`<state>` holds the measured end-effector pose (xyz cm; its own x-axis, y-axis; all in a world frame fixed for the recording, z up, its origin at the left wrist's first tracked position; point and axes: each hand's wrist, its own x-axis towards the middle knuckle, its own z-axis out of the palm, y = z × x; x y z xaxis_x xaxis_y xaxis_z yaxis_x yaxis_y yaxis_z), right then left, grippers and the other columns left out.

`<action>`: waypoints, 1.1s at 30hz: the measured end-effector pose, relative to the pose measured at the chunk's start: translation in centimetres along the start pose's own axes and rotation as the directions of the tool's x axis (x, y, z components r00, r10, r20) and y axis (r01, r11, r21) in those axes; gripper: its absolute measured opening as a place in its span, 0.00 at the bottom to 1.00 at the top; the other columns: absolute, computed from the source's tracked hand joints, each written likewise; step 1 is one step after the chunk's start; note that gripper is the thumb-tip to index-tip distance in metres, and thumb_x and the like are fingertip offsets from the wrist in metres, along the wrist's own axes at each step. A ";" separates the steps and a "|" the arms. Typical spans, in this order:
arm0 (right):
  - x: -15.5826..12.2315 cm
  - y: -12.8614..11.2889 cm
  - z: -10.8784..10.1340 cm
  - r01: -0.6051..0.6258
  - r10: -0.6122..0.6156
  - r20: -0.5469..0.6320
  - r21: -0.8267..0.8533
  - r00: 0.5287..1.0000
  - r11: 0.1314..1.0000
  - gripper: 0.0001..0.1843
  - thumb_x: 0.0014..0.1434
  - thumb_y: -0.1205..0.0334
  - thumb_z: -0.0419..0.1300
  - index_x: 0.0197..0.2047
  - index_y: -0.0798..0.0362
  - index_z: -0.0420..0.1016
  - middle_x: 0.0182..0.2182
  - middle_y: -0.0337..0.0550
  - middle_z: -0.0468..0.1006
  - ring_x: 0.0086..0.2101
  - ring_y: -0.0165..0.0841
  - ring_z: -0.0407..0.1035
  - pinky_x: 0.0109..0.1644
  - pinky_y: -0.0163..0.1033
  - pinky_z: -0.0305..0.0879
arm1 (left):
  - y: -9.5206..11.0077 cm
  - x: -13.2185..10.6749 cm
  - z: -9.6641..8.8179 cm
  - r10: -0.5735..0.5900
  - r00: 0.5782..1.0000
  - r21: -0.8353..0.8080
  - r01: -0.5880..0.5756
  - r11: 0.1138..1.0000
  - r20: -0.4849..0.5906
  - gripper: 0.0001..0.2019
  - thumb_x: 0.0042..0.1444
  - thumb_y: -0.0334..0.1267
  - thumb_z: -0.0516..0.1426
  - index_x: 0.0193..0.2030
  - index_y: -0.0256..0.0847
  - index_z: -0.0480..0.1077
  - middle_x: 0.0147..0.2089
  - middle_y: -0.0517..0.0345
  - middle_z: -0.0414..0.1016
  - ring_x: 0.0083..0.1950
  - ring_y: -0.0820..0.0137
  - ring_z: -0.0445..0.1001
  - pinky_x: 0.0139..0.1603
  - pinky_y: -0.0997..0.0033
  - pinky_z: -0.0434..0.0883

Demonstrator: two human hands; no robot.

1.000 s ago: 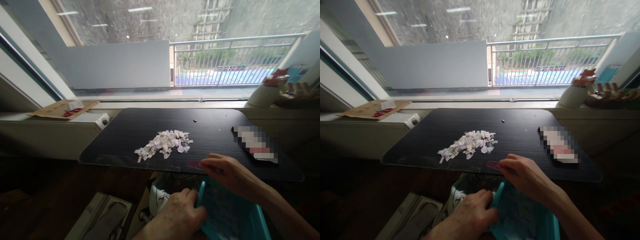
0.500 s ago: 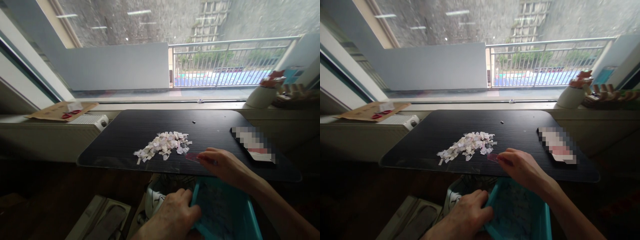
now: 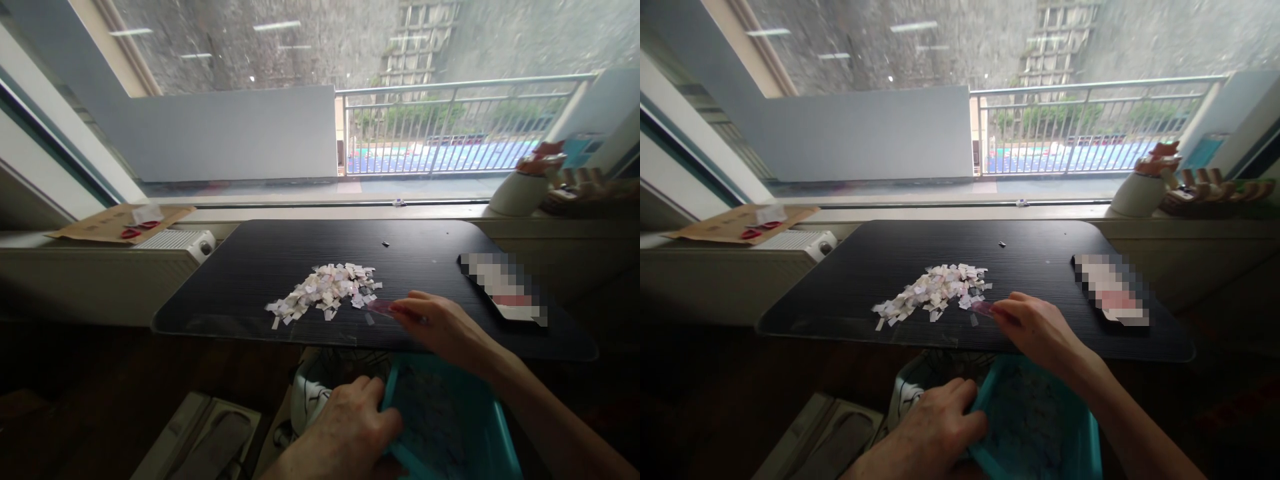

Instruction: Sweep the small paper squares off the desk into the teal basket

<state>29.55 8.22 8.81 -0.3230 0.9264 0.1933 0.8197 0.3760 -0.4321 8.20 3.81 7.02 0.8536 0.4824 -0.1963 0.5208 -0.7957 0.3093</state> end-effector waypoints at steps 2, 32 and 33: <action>0.3 0.0 0.2 -0.005 0.005 -0.001 -0.010 1.000 1.000 0.14 0.63 0.58 0.51 0.41 0.49 0.78 0.30 0.40 0.75 0.28 0.29 0.67 0.33 0.33 0.60 | 0.0 0.0 0.0 0.001 1.000 0.000 -0.001 1.000 0.000 0.14 0.52 0.46 0.64 0.36 0.42 0.67 0.40 0.55 0.65 0.41 0.61 0.66 0.36 0.67 0.68; -0.3 -0.6 0.1 0.028 -0.027 0.074 -0.008 0.997 1.000 0.13 0.63 0.60 0.51 0.40 0.47 0.78 0.29 0.39 0.74 0.28 0.29 0.68 0.32 0.32 0.59 | 0.5 -0.2 -0.2 -0.005 0.998 0.014 0.006 1.000 -0.059 0.15 0.50 0.47 0.65 0.37 0.43 0.68 0.41 0.56 0.66 0.42 0.61 0.68 0.36 0.67 0.68; -0.6 -0.6 0.0 0.033 -0.033 0.088 0.005 0.996 0.999 0.13 0.63 0.60 0.51 0.40 0.47 0.78 0.29 0.39 0.74 0.27 0.28 0.68 0.31 0.31 0.59 | 0.4 -0.2 -0.2 -0.004 0.998 0.011 0.005 1.000 -0.069 0.15 0.51 0.47 0.65 0.37 0.43 0.68 0.41 0.56 0.66 0.42 0.61 0.68 0.36 0.67 0.68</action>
<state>29.21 7.41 8.95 -0.3904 0.9114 0.1298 0.8061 0.4066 -0.4299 8.26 3.44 7.34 0.8502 0.5094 -0.1331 0.5246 -0.7976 0.2978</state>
